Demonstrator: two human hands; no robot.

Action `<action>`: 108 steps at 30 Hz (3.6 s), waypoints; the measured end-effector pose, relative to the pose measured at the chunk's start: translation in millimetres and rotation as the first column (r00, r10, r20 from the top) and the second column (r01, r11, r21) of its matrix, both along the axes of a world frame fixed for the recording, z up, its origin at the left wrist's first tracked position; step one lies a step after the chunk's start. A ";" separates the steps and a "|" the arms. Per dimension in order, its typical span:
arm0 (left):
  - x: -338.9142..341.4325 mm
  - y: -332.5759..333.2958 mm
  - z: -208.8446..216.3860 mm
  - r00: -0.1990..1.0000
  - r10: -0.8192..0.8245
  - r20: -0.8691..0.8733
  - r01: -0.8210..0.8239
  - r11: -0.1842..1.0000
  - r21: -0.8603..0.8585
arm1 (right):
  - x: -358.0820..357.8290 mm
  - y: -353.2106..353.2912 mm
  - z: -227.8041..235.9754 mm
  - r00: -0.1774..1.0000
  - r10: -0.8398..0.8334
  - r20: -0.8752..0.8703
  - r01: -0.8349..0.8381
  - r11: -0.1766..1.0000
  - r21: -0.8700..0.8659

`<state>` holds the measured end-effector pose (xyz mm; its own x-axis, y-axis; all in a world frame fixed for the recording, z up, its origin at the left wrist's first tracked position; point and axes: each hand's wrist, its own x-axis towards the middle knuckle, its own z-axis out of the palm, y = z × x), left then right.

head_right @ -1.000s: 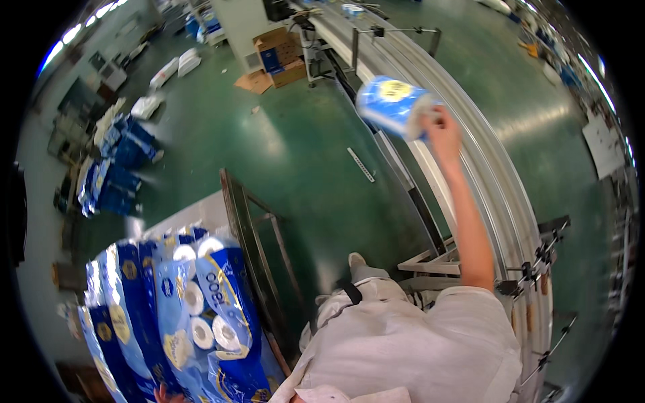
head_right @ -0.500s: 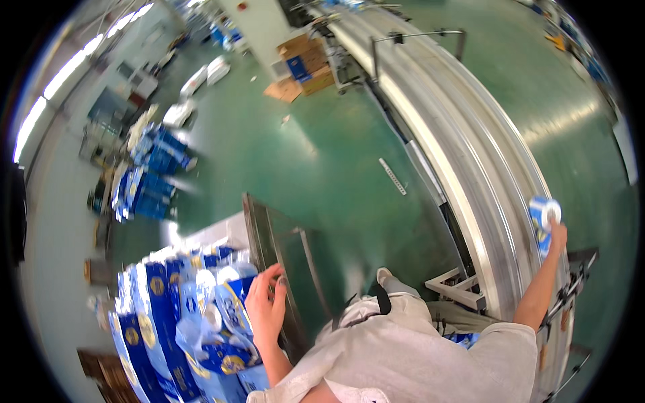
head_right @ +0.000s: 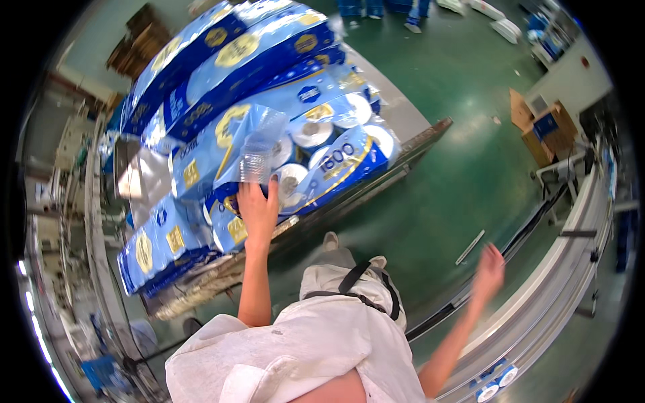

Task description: The person takes paper rolls from a conveyor belt and places them into a plastic bag by hand.

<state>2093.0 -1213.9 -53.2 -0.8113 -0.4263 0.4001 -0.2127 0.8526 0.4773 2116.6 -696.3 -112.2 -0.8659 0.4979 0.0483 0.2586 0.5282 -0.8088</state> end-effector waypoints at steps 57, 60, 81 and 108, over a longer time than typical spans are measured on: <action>114.0 -143.8 -238.6 0.895 0.202 0.399 -0.194 0.979 -0.060 | -134.4 -321.1 142.9 0.367 0.835 -0.409 -0.899 0.431 0.073; 108.1 -202.6 -244.3 0.987 -0.013 0.162 -0.015 0.985 0.175 | -75.2 -204.8 144.7 0.645 0.510 -0.569 -0.703 0.687 -0.182; -6.4 -154.9 -222.6 0.851 -0.262 0.454 0.358 0.923 -0.139 | 497.4 88.7 -2.8 -0.060 -0.967 0.249 0.996 -0.072 -0.042; 63.5 -192.5 -227.4 0.767 0.024 0.641 0.155 0.963 -0.222 | 501.7 250.1 -92.9 0.328 -0.910 0.256 0.913 0.374 0.161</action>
